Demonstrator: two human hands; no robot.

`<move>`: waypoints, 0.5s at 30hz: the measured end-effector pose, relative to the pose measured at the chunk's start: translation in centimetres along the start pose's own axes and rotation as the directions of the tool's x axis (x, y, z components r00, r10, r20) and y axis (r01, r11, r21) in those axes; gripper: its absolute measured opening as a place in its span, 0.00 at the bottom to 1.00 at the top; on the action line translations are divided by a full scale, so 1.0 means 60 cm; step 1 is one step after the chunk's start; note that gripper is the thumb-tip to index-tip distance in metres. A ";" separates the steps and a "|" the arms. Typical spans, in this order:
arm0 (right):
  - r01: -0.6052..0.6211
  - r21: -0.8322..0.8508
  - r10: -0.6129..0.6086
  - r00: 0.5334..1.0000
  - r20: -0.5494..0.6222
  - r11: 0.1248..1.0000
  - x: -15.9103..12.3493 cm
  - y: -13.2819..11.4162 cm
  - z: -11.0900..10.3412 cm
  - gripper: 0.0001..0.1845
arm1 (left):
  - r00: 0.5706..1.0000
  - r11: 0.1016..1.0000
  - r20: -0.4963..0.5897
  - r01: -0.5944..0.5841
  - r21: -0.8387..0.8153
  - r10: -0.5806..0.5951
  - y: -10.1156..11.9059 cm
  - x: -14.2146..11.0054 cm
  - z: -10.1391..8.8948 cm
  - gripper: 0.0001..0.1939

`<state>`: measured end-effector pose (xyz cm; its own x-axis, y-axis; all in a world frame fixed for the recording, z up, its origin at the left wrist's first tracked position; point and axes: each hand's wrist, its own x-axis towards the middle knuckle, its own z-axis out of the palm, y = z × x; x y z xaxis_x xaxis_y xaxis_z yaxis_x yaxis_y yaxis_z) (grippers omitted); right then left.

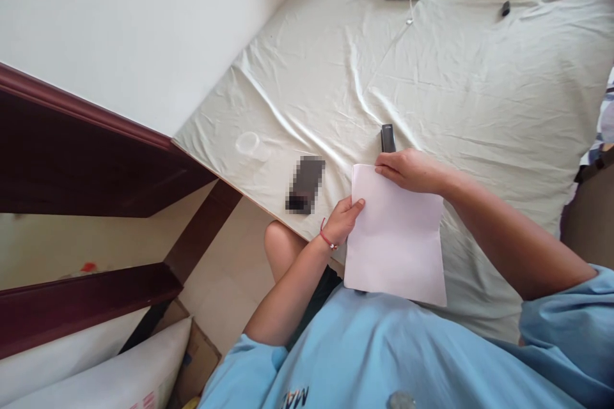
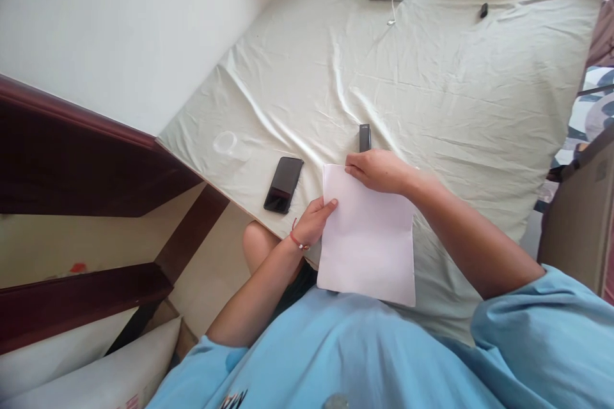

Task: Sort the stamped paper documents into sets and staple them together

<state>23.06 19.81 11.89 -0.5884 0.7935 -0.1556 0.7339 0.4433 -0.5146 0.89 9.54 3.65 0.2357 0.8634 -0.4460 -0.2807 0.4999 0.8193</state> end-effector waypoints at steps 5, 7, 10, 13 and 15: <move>-0.254 0.068 0.262 0.915 -0.307 0.965 0.065 0.087 -0.007 0.27 | 0.973 0.976 -0.087 0.209 -0.062 -0.214 0.006 0.020 -0.002 0.20; -0.364 0.075 0.371 0.902 -0.222 0.928 0.095 0.112 0.000 0.38 | 0.942 0.948 -0.112 0.308 -0.081 -0.315 0.012 0.032 0.001 0.17; -0.323 0.051 0.327 0.937 -0.122 0.945 0.131 0.120 0.018 0.39 | 0.910 0.915 -0.116 0.387 -0.111 -0.398 0.021 0.051 0.011 0.17; -0.294 0.018 0.294 0.947 -0.129 0.956 0.159 0.108 0.033 0.33 | 0.894 0.890 -0.070 0.429 -0.156 -0.443 0.027 0.071 0.023 0.15; -0.292 -0.012 0.287 0.946 -0.150 0.956 0.173 0.102 0.037 0.31 | 0.879 0.869 -0.040 0.461 -0.182 -0.475 0.030 0.084 0.033 0.15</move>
<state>20.69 29.80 5.27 -0.2948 0.9406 -0.1682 0.8780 0.1972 -0.4361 3.40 14.64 3.60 0.3035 0.5247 -0.7954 -0.3043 0.8444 0.4409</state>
